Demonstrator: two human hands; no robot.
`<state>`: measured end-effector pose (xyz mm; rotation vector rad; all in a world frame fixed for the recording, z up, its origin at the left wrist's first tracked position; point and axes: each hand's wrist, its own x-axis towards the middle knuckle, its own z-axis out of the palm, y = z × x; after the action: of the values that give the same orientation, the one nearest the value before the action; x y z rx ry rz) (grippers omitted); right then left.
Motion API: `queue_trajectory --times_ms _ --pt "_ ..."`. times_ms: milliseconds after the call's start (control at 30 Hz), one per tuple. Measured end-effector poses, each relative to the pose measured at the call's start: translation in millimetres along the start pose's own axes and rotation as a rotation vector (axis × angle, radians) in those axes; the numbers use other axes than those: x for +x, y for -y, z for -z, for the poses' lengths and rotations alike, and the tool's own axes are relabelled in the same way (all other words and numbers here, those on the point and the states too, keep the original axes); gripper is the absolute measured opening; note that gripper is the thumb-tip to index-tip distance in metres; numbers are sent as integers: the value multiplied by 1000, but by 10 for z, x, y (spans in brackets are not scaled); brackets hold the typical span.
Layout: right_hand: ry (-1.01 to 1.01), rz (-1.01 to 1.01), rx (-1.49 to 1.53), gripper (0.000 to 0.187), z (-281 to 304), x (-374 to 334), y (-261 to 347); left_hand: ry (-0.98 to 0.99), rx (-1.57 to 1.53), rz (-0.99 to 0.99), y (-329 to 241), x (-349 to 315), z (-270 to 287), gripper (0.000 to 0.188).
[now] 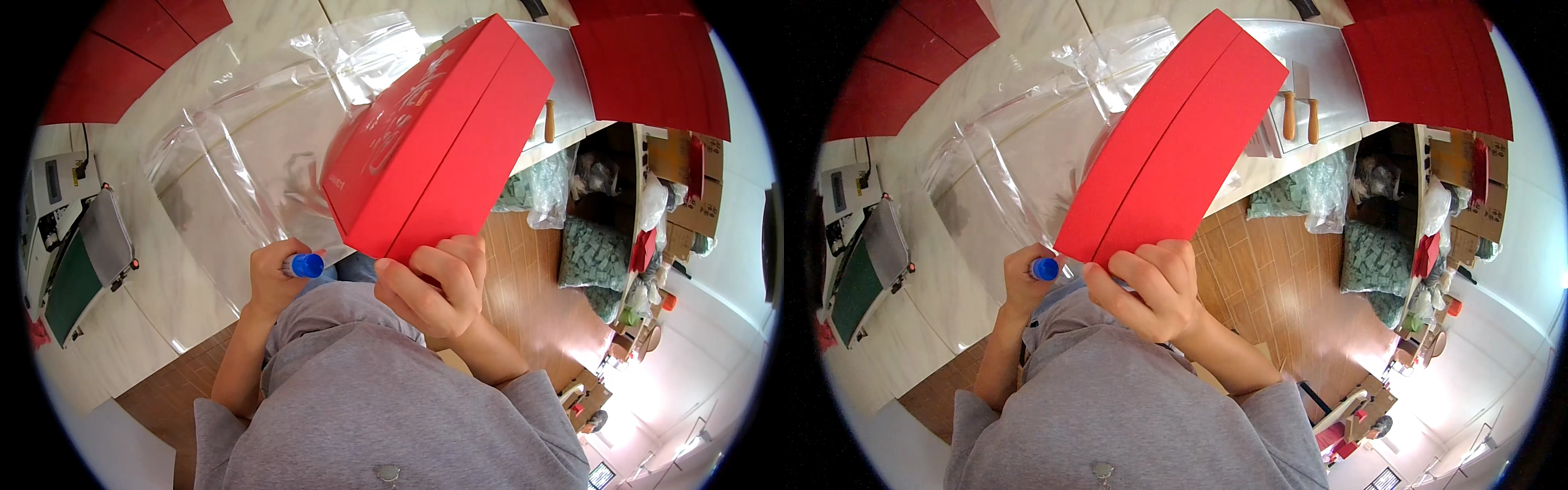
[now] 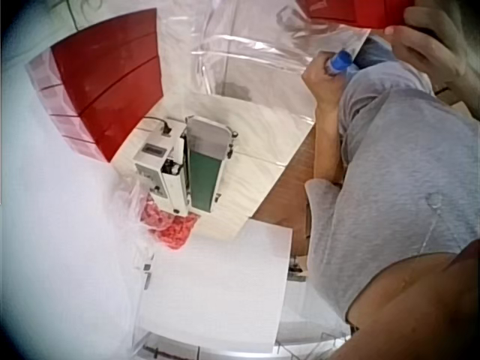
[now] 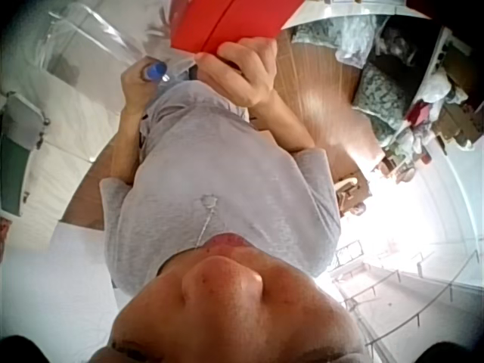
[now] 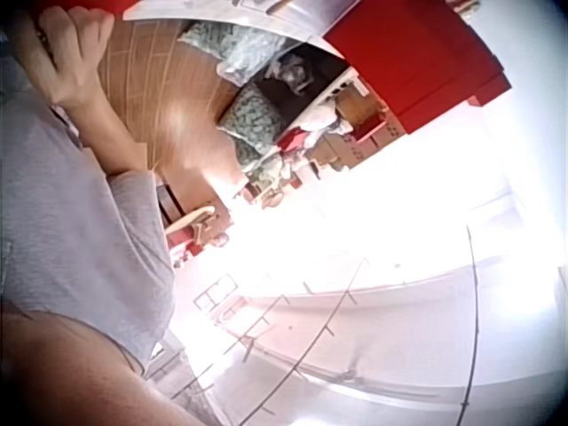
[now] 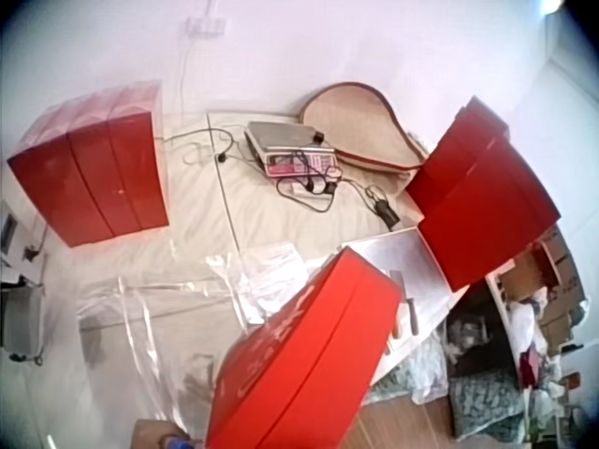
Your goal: The person assembles a red rectangular box by applying glue to its edges and pressing the flaps together. They handle a glue stick, open and close it, and repeatedly align and press the box edges to secure the assembly.
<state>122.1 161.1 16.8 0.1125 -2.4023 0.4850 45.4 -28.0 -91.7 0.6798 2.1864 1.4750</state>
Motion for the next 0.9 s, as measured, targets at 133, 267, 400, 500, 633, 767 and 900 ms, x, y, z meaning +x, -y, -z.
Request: queue_trajectory --times_ms 133,267,400,500,633,767,900 --pt "-16 22 13 33 -1 0 -23 0 1 5 10 -13 -8 22" --pt "-11 37 13 33 1 1 -35 -3 3 -9 20 -8 -8 22" --pt "-26 63 25 34 -15 -28 -63 -6 4 -8 35 -8 -8 22" --pt "63 52 35 46 31 -28 -55 -7 5 -7 23 5 -1 23" --pt "55 33 32 45 16 -23 -36 -7 -13 24 13 14 -6 23" --pt "48 8 17 43 12 5 -7 -9 5 3 18 36 -6 23" --pt "36 2 12 44 1 6 -1 -3 6 0 38 37 0 22"
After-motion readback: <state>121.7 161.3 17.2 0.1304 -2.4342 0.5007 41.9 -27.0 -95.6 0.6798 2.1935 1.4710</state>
